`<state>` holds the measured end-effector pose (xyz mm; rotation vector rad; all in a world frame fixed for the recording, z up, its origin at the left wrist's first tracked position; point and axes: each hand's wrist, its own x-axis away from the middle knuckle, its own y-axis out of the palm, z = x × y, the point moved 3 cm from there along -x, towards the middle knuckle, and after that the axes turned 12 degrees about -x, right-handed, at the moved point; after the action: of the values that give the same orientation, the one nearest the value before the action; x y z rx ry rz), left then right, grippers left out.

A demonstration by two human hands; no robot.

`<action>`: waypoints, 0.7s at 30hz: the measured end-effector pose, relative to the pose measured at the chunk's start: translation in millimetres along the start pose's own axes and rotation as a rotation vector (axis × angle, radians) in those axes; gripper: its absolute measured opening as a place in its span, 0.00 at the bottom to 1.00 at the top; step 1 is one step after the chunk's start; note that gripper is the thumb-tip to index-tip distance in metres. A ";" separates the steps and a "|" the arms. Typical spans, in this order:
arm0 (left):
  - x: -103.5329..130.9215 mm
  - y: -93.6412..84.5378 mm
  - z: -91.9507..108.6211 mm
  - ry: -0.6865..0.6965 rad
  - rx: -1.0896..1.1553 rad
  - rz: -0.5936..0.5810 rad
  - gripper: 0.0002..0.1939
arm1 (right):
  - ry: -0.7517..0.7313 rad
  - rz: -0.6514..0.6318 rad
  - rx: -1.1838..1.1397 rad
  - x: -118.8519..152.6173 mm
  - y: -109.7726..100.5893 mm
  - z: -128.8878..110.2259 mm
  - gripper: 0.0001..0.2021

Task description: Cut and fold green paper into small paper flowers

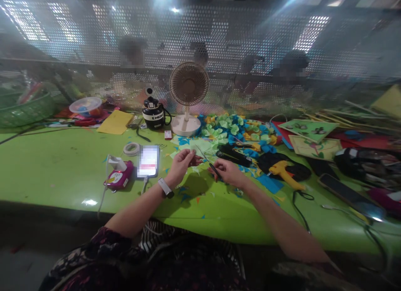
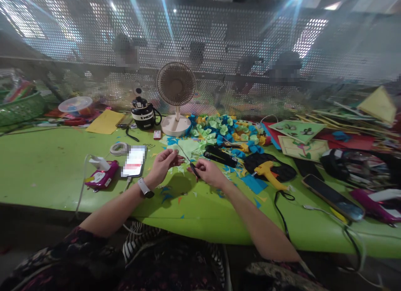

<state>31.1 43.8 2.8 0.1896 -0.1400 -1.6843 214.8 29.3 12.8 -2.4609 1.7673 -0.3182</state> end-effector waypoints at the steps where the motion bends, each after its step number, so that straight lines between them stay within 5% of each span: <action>1: -0.1 0.1 -0.1 -0.002 -0.003 -0.006 0.24 | 0.011 -0.001 -0.002 0.5 0.0 -0.8 0.27; 9: 0.1 1.8 -0.5 -0.011 -0.040 -0.074 0.23 | -0.021 -0.018 -0.002 -0.8 -1.4 -1.0 0.27; 21: -3.8 -3.6 -5.4 -0.026 -0.023 0.009 0.24 | -0.015 -0.013 -0.013 -0.2 -0.4 -1.7 0.27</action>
<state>29.1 48.1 -3.1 0.1499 -0.1411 -1.6794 214.8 29.8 14.5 -2.4775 1.7540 -0.2903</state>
